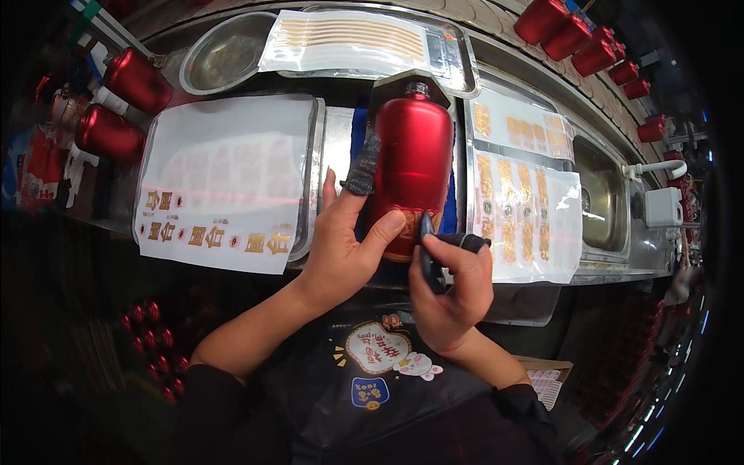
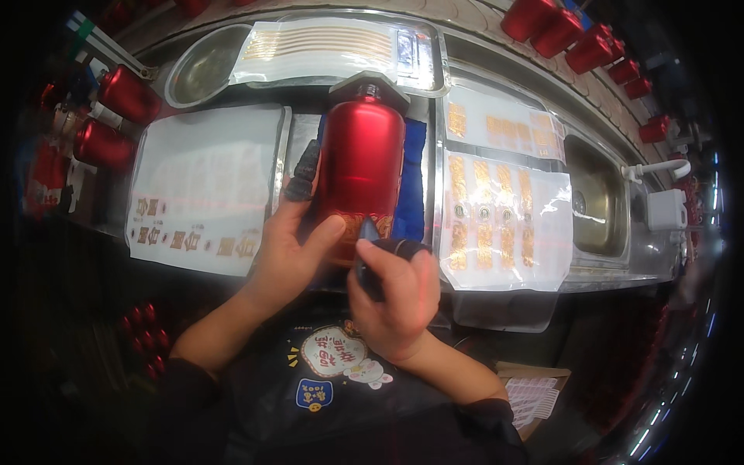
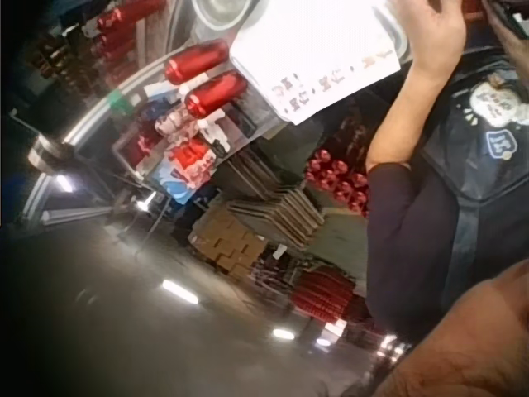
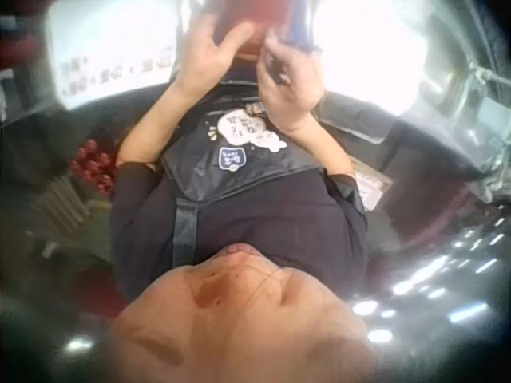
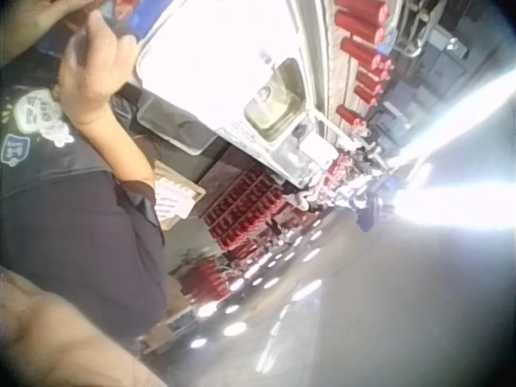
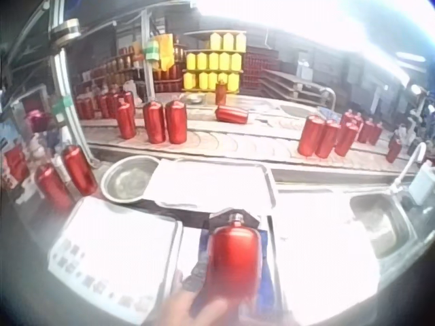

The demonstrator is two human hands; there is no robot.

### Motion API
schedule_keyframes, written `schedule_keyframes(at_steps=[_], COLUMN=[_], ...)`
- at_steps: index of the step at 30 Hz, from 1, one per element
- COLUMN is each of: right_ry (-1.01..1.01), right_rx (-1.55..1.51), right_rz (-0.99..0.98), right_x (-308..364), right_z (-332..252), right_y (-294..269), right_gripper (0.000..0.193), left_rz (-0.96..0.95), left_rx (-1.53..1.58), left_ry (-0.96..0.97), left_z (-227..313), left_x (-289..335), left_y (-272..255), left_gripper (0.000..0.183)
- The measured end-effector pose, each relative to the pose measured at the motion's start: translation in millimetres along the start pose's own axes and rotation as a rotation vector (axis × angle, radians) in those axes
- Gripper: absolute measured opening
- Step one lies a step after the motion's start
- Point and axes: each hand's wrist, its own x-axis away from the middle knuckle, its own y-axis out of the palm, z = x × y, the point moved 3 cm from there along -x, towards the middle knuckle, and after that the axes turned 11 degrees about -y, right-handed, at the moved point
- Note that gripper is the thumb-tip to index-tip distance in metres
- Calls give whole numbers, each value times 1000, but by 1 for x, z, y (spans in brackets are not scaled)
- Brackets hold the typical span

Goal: The person applies gold labels to red cylindrical containers on a production line. They pick each label, align it on the container, and smooth it down, repeating the process for multiple units.

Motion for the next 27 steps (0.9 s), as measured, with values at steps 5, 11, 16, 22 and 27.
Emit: schedule_keyframes(at_steps=[5, 11, 16, 22, 27], right_ry=[-145, -302, -546, -99, 142], right_rx=[-128, 164, -3, -238, -291], right_rz=[-129, -216, -256, -354, -320], right_x=[-16, -23, -18, -28, -34], right_z=[-12, -17, -20, 0, 28], right_y=[3, 6, 4, -42, -35], right_gripper=[39, 35, 37, 31, 27], left_rz=[-33, -164, -113, -147, -44], left_rx=[55, 297, 249, -404, -695], left_ry=[-8, -150, -245, 197, 206], left_z=[-10, -17, -10, 0, -6], left_x=[-3, -11, 6, 39, 41], left_y=[-6, -18, -27, -15, -5], left_gripper=[31, 48, 49, 45, 51])
